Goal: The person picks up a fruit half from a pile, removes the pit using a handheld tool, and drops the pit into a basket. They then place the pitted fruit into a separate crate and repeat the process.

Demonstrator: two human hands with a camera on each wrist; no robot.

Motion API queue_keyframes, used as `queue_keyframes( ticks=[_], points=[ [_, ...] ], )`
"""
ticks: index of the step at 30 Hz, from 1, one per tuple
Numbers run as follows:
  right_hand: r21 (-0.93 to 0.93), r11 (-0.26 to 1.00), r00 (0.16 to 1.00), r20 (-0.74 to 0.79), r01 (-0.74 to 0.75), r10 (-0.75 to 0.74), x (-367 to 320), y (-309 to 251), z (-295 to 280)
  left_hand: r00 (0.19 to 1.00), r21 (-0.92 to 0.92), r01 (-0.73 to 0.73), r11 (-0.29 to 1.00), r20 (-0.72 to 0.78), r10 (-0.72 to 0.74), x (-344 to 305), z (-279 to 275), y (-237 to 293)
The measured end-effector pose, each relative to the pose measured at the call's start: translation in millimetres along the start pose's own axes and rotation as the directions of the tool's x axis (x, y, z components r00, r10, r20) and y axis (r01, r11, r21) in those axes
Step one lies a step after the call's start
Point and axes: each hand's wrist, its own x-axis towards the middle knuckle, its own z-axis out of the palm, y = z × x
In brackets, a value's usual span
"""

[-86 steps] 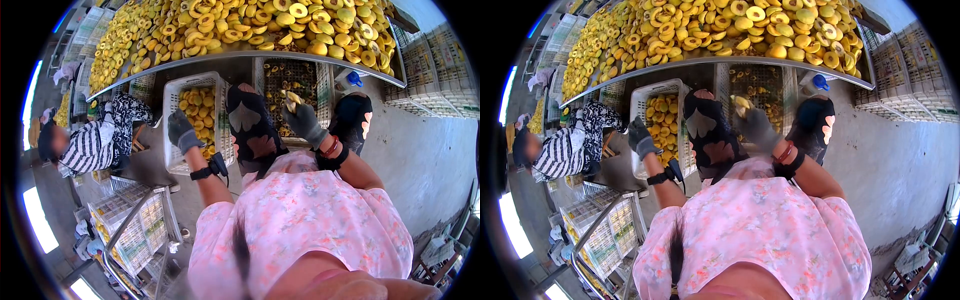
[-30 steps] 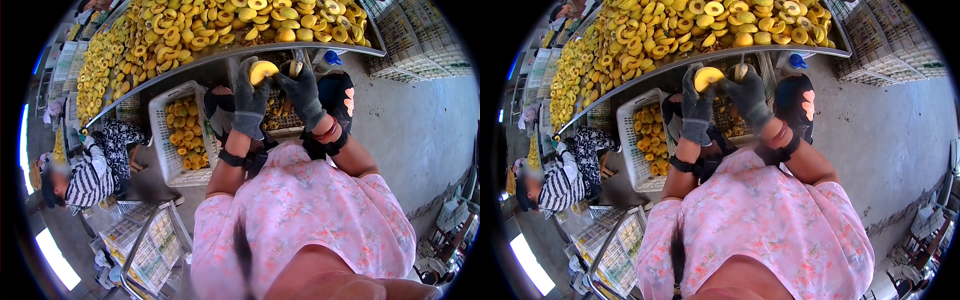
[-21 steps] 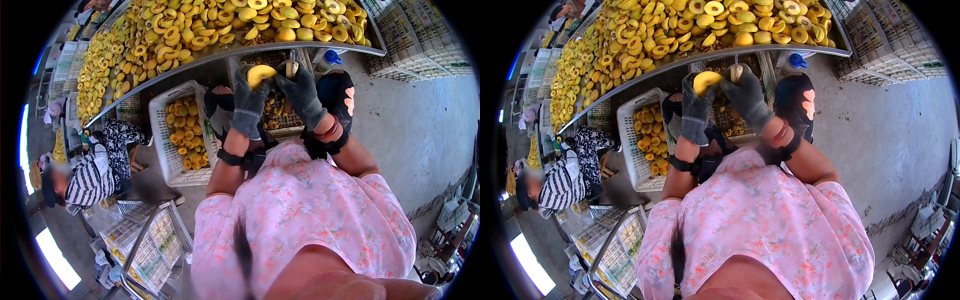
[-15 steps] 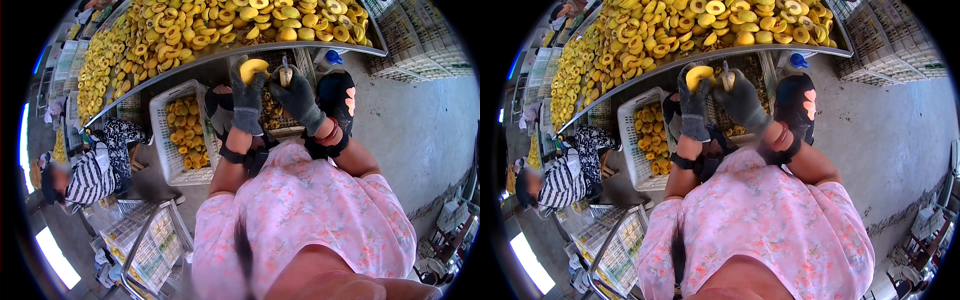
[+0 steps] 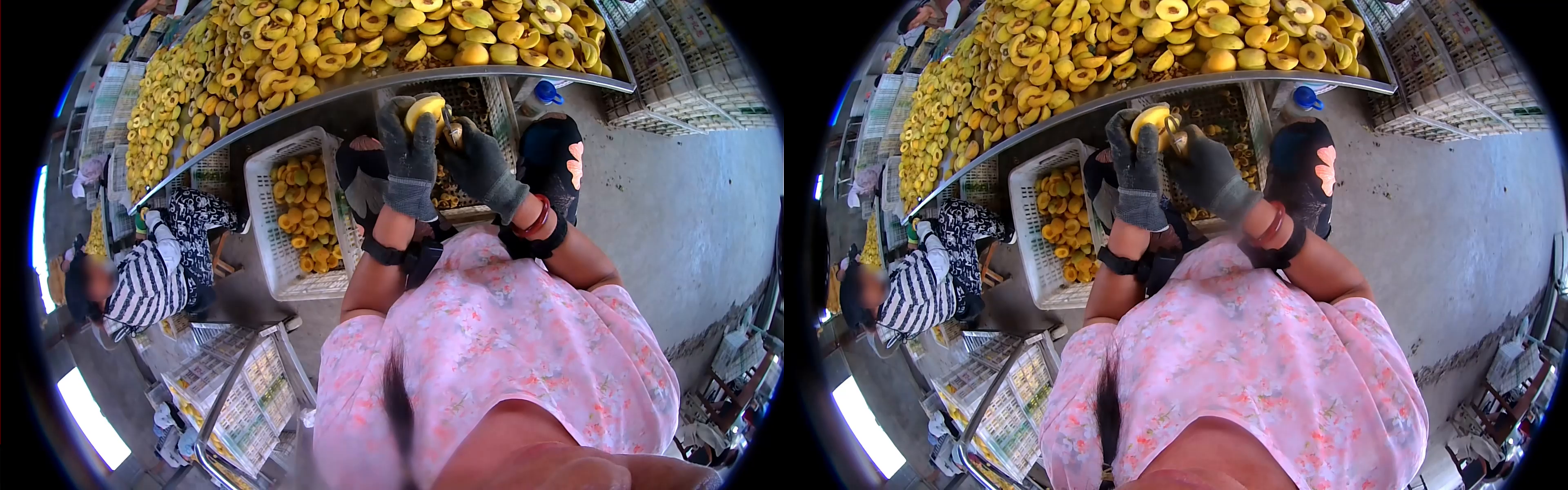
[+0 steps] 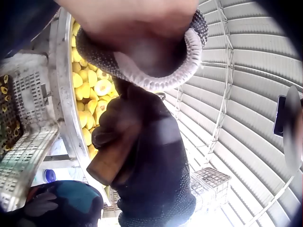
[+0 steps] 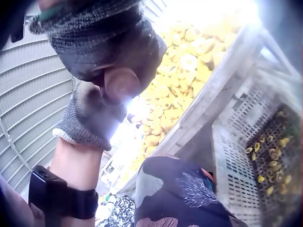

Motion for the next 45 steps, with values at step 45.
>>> queue_keyframes(
  ticks=[45],
  points=[
    [0.531, 0.72, 0.741, 0.67, -0.447, -0.034, -16.3, -7.8, -9.4, 0.912, -0.567, 0.364, 0.739, 0.056, -0.407, 19.8, -35.1, -15.7]
  ],
)
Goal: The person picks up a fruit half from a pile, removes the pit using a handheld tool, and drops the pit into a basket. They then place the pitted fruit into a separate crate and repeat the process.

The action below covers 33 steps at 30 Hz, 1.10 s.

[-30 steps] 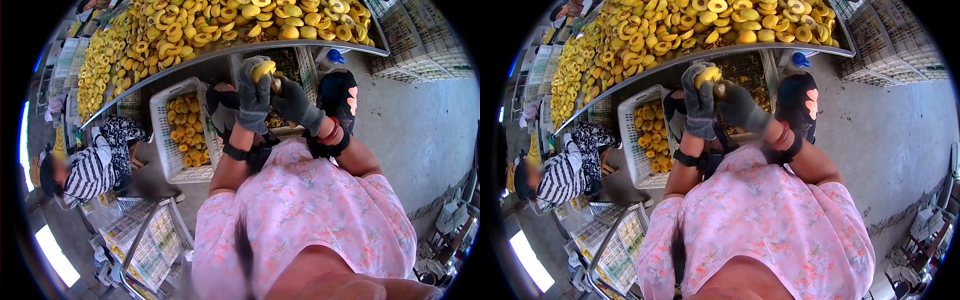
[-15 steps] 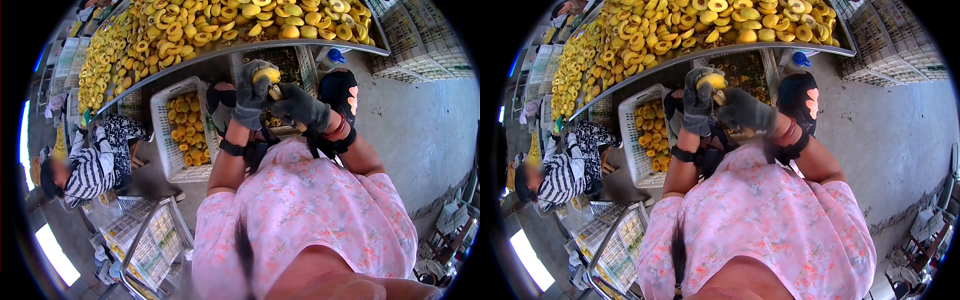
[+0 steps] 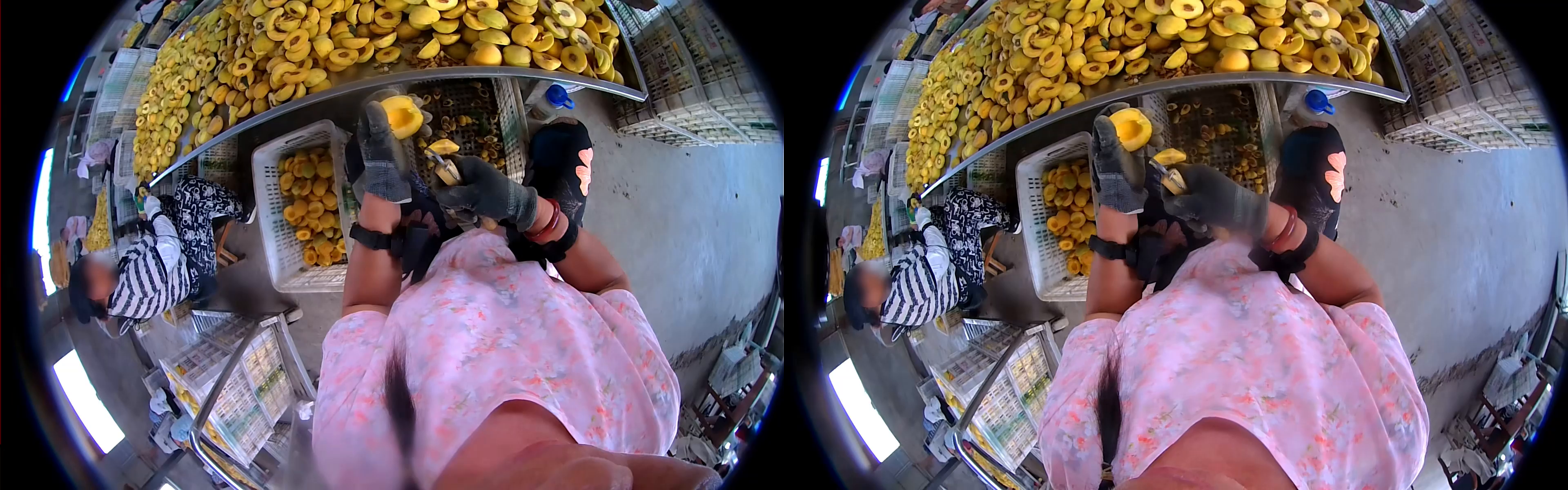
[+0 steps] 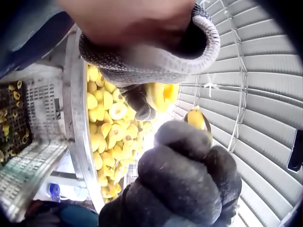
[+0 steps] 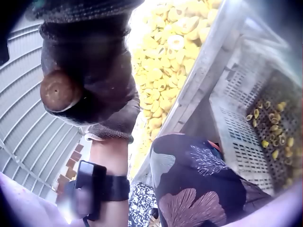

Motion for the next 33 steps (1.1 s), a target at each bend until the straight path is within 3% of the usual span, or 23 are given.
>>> queue_keyframes(
  ticks=[1, 2, 3, 4, 5, 7, 8, 9, 11, 15, 18, 19, 21, 22, 25, 26, 29, 30, 33],
  points=[
    [-0.059, 0.996, 0.997, -0.034, 0.061, -0.063, 2.3, 6.8, -0.3, 0.999, 0.074, -0.042, 0.996, -0.021, 0.043, -0.3, -4.4, 9.1],
    [-0.344, 0.905, 0.947, -0.112, 0.249, -0.303, 6.3, 15.9, -3.6, 0.996, 0.107, -0.079, 0.991, -0.028, 0.082, 2.9, -23.2, 9.9],
    [-0.382, 0.904, 0.952, -0.152, 0.19, -0.265, 6.0, 15.8, -3.6, 0.97, 0.305, -0.126, 0.944, -0.16, 0.181, 4.7, -42.1, 12.5],
    [-0.419, 0.899, 0.953, -0.196, 0.13, -0.229, 4.4, 15.0, -4.2, 0.871, 0.678, -0.267, 0.684, -0.133, 0.472, 5.6, -56.9, 20.3],
    [-0.453, 0.889, 0.949, -0.247, 0.066, -0.197, 3.6, 13.9, -6.0, 0.816, 0.876, -0.245, 0.414, -0.044, 0.576, 6.5, -80.6, 33.6],
    [-0.502, 0.864, 0.928, -0.31, 0.026, -0.209, 3.6, 15.2, -10.4, 0.809, 0.978, 0.199, 0.066, -0.202, 0.552, -1.8, -113.6, 66.8],
    [-0.524, 0.852, 0.916, -0.339, 0.005, -0.214, 4.4, 17.9, -11.6, 0.749, 0.975, 0.197, -0.104, -0.082, 0.657, 2.3, -147.5, 66.9],
    [-0.545, 0.838, 0.905, -0.363, -0.014, -0.221, 6.3, 20.5, -12.6, 0.735, 0.941, 0.279, -0.193, -0.079, 0.673, 4.0, -148.1, 76.4],
    [-0.587, 0.81, 0.908, -0.349, -0.02, -0.231, 10.3, 31.1, -17.0, 0.734, 0.969, 0.117, -0.217, 0.063, 0.677, 18.7, -141.5, 74.1],
    [-0.596, 0.803, 0.896, -0.357, 0.0, -0.265, 11.9, 29.6, -13.4, 0.794, 0.947, -0.263, -0.186, 0.322, 0.515, 78.7, -85.5, 20.3],
    [-0.526, 0.844, 0.925, -0.362, -0.101, -0.115, 8.2, 23.4, -18.4, 0.923, 0.957, -0.246, -0.154, 0.28, 0.265, 127.8, -32.4, -23.3],
    [-0.584, 0.809, 0.906, -0.375, -0.066, -0.196, 6.8, 28.2, -21.5, 0.962, 0.962, -0.212, -0.169, 0.236, 0.137, 142.5, -16.6, -34.3],
    [-0.696, 0.718, 0.855, -0.379, -0.011, -0.354, 5.6, 47.2, -30.6, 0.986, 0.946, -0.165, -0.278, 0.16, -0.039, 166.8, 6.3, -57.9],
    [-0.657, 0.75, 0.883, -0.396, -0.08, -0.253, 4.8, 49.7, -35.1, 0.986, 0.931, -0.148, -0.334, 0.113, -0.122, 178.6, 12.3, -67.2],
    [-0.574, 0.812, 0.881, -0.432, -0.102, -0.195, 2.1, 56.1, -42.1, 0.982, 0.902, -0.12, -0.416, 0.047, -0.182, 198.0, 4.9, -93.8],
    [-0.592, 0.806, 0.869, -0.412, -0.026, -0.275, 0.0, 53.0, -42.0, 0.977, 0.908, -0.138, -0.395, 0.058, -0.207, 202.0, 0.3, -94.8],
    [-0.416, 0.9, 0.863, -0.494, -0.129, -0.105, -4.9, 27.9, -39.4, 0.966, 0.954, -0.258, 0.154, 0.248, 0.078, 188.7, -32.3, -104.2],
    [-0.377, 0.919, 0.862, -0.498, -0.115, -0.097, -1.2, 37.4, -46.6, 0.981, 0.915, -0.191, 0.354, 0.187, 0.047, 160.8, -15.4, -77.9],
    [-0.132, 0.99, 0.876, -0.468, 0.059, -0.114, 3.1, 12.5, -45.3, 0.964, 0.681, -0.165, 0.713, 0.265, -0.029, 115.8, -11.7, -38.3]
  ],
)
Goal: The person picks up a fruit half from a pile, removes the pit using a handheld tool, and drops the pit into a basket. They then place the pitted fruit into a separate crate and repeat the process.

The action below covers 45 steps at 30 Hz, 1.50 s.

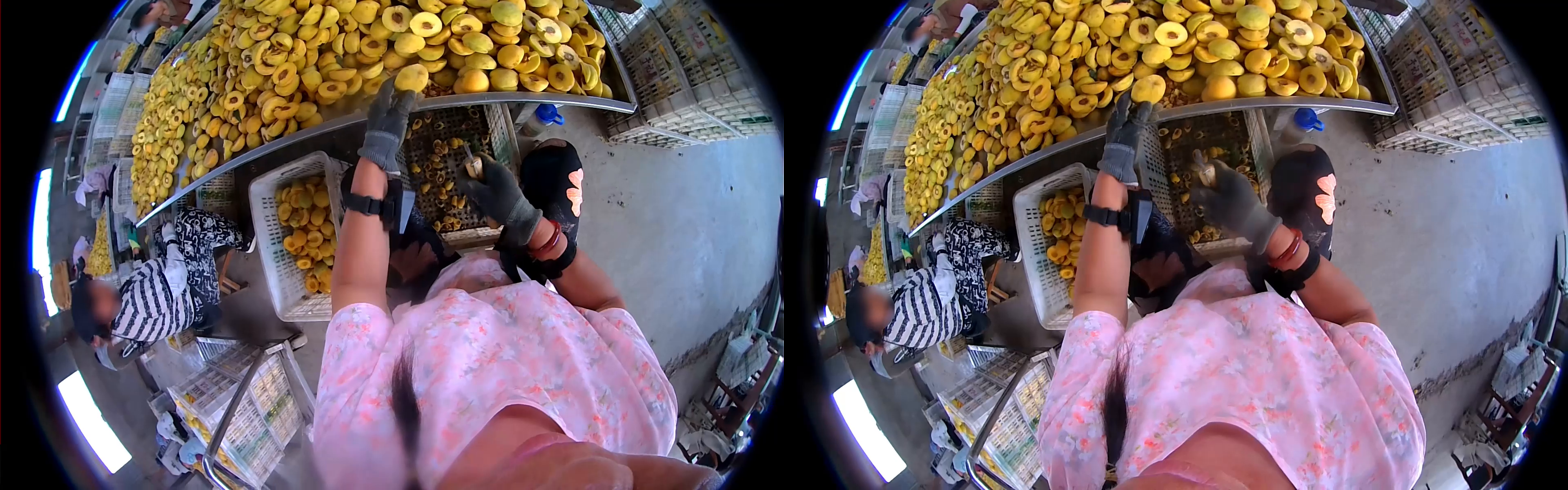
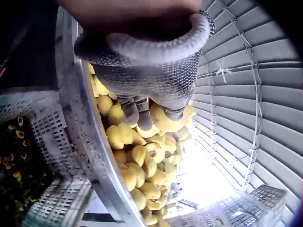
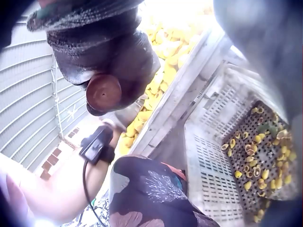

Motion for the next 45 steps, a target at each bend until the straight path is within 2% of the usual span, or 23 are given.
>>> queue_keyframes(
  ticks=[1, 3, 4, 6, 8, 9, 10, 13, 16, 17, 19, 20, 21, 22, 24, 25, 29, 31, 34, 38, 40, 43, 45],
  points=[
    [0.149, 0.988, 0.999, -0.015, 0.035, -0.033, 0.5, -8.6, 5.2, 0.999, 0.006, -0.04, 0.999, -0.009, 0.04, -16.1, -2.1, 14.8],
    [0.214, 0.976, 0.998, -0.045, 0.041, -0.032, 2.8, -25.1, 10.8, 0.992, 0.014, -0.122, 0.992, -0.024, 0.123, -45.7, 0.6, 41.8],
    [0.246, 0.968, 0.997, -0.066, 0.045, -0.03, 4.8, -28.9, 11.1, 0.96, 0.137, -0.276, 0.951, -0.018, 0.281, -54.4, 0.2, 48.3],
    [0.263, 0.962, 0.99, -0.134, 0.075, -0.04, 8.8, -30.6, 9.9, 0.825, 0.357, -0.543, 0.76, 0.055, 0.563, -69.9, 2.2, 58.7],
    [0.29, 0.955, 0.98, -0.197, 0.063, -0.005, 4.1, -48.8, 13.1, 0.799, 0.381, -0.579, 0.721, 0.086, 0.595, -88.7, 11.9, 72.5],
    [0.247, 0.969, 0.986, -0.159, -0.005, 0.046, -3.2, -61.4, 11.7, 0.783, 0.387, -0.601, 0.7, 0.105, 0.614, -95.2, 15.9, 78.9],
    [0.264, 0.964, 0.985, -0.169, 0.011, 0.035, -3.2, -54.5, 11.8, 0.766, 0.392, -0.622, 0.678, 0.123, 0.631, -100.8, 18.4, 82.3],
    [0.335, 0.942, 0.985, -0.173, 0.038, 0.021, -2.7, -42.8, 15.1, 0.818, 0.211, -0.567, 0.796, 0.038, 0.573, -109.1, 23.8, 81.7],
    [0.497, 0.867, 0.994, -0.092, -0.011, 0.066, -10.2, -42.7, 29.1, 0.849, 0.056, -0.526, 0.849, -0.031, 0.528, -116.2, 32.2, 73.6],
    [0.474, 0.877, 0.991, -0.056, -0.079, 0.119, -15.5, -45.7, 29.3, 0.861, 0.002, -0.507, 0.862, -0.043, 0.507, -118.6, 35.3, 69.6],
    [0.279, 0.957, 0.988, -0.147, 0.08, -0.04, -14.6, -37.6, 31.7, 0.908, -0.1, -0.417, 0.904, -0.093, 0.408, -121.2, 35.4, 70.4],
    [0.172, 0.973, 0.976, -0.18, 0.156, -0.125, -14.5, -34.5, 32.6, 0.939, -0.254, -0.343, 0.904, -0.093, 0.33, -121.3, 34.6, 71.6],
    [0.081, 0.985, 0.981, -0.134, 0.151, -0.139, -21.1, -38.5, 31.1, 0.965, -0.402, -0.261, 0.878, -0.08, 0.25, -121.8, 33.6, 72.5],
    [-0.182, 0.955, 0.958, -0.125, 0.232, -0.257, -22.6, -42.1, 29.0, 0.984, -0.538, -0.174, 0.825, -0.056, 0.171, -122.3, 31.9, 72.8],
    [-0.647, 0.683, 0.889, -0.017, 0.339, -0.457, -23.8, -49.0, 25.7, 0.978, -0.548, -0.185, 0.816, -0.02, 0.209, -121.8, 29.5, 72.0],
    [-0.628, 0.725, 0.928, -0.013, 0.282, -0.373, -25.1, -55.1, 25.9, 0.971, -0.561, -0.193, 0.805, 0.006, 0.237, -121.3, 29.8, 77.7],
    [-0.64, 0.712, 0.935, 0.027, 0.288, -0.354, -21.4, -42.9, 25.1, 0.955, -0.529, -0.242, 0.813, 0.017, 0.295, -120.3, 34.0, 81.4],
    [-0.646, 0.712, 0.941, 0.025, 0.274, -0.339, -21.8, -41.7, 28.2, 0.963, -0.543, -0.241, 0.804, -0.031, 0.268, -121.4, 39.5, 76.3],
    [-0.512, 0.816, 0.953, 0.02, 0.269, -0.302, -17.0, -29.0, 30.2, 0.979, -0.6, -0.2, 0.775, -0.089, 0.183, -121.2, 49.8, 72.1],
    [-0.364, 0.854, 0.922, 0.038, 0.371, -0.385, -15.8, -28.0, 33.1, 0.984, -0.663, -0.18, 0.726, -0.129, 0.125, -118.1, 53.6, 74.6],
    [-0.335, 0.844, 0.901, 0.04, 0.418, -0.431, -14.6, -24.3, 33.5, 0.974, -0.593, -0.224, 0.774, -0.164, 0.156, -116.9, 54.2, 78.2],
    [-0.393, 0.838, 0.909, -0.009, 0.38, -0.416, -14.8, -22.9, 37.3, 0.96, -0.533, -0.27, 0.802, -0.213, 0.182, -114.8, 55.6, 82.6],
    [-0.484, 0.836, 0.956, 0.009, 0.261, -0.293, -14.8, -30.7, 37.0, 0.961, -0.535, -0.255, 0.806, -0.23, 0.152, -114.6, 56.0, 82.2]
  ],
)
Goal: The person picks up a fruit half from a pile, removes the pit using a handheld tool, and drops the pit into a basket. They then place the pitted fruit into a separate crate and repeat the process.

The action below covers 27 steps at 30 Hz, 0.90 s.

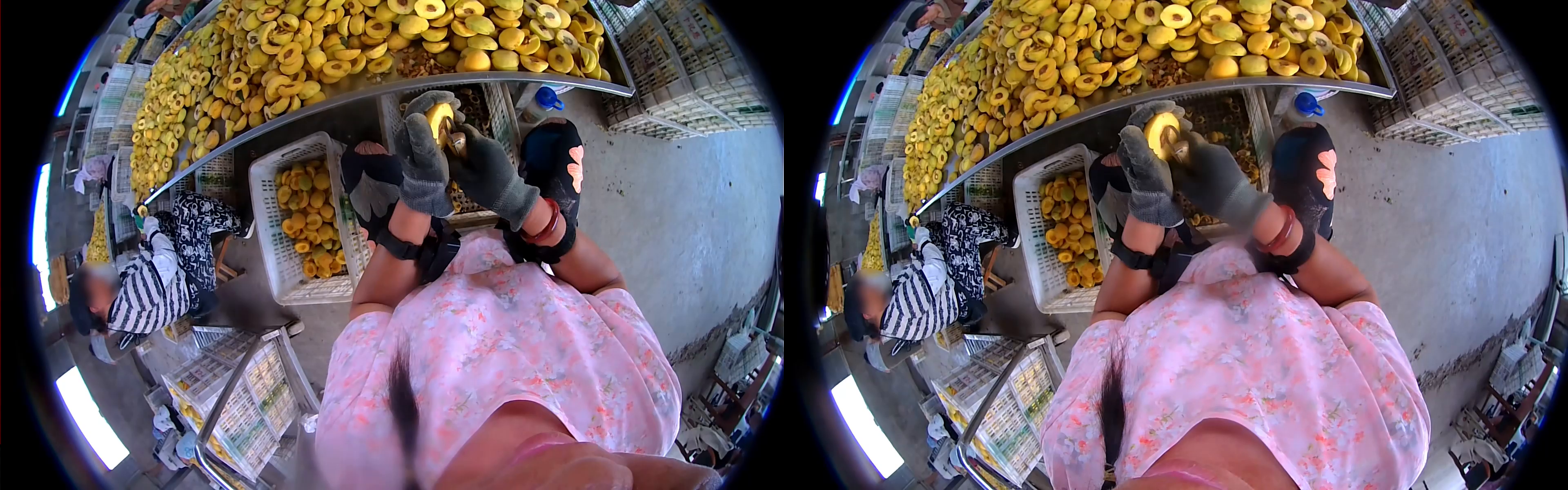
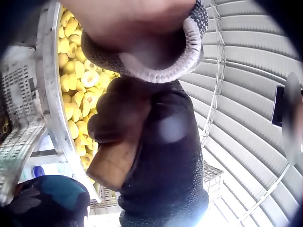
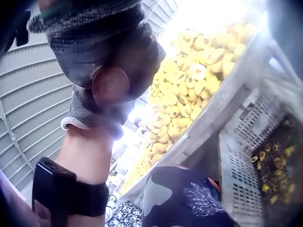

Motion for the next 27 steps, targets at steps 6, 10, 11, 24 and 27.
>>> queue_keyframes(
  ticks=[6, 10, 11, 24, 27],
  points=[
    [0.108, 0.993, 0.998, 0.005, 0.055, -0.055, 4.2, 4.2, 2.5, 0.995, -0.127, 0.09, 0.988, -0.024, -0.094, 7.2, -1.5, 2.2],
    [0.137, 0.979, 0.988, -0.064, 0.15, -0.142, 2.9, 2.9, 6.7, 0.992, -0.162, 0.11, 0.981, -0.049, -0.12, 1.5, 2.4, 12.6],
    [0.118, 0.986, 0.993, -0.034, 0.114, -0.111, 2.8, 2.6, 5.9, 0.992, -0.139, 0.106, 0.985, -0.055, -0.114, 0.0, 2.8, 12.5],
    [0.224, 0.973, 0.967, 0.254, -0.062, 0.003, 1.9, -2.3, -3.2, 0.977, 0.018, 0.197, 0.98, -0.084, -0.195, -1.4, -6.1, 11.7],
    [0.24, 0.97, 0.959, 0.28, -0.04, -0.03, 1.5, 3.3, 0.7, 0.973, 0.049, 0.222, 0.974, -0.082, -0.218, -3.0, -7.5, 12.5]
  ],
)
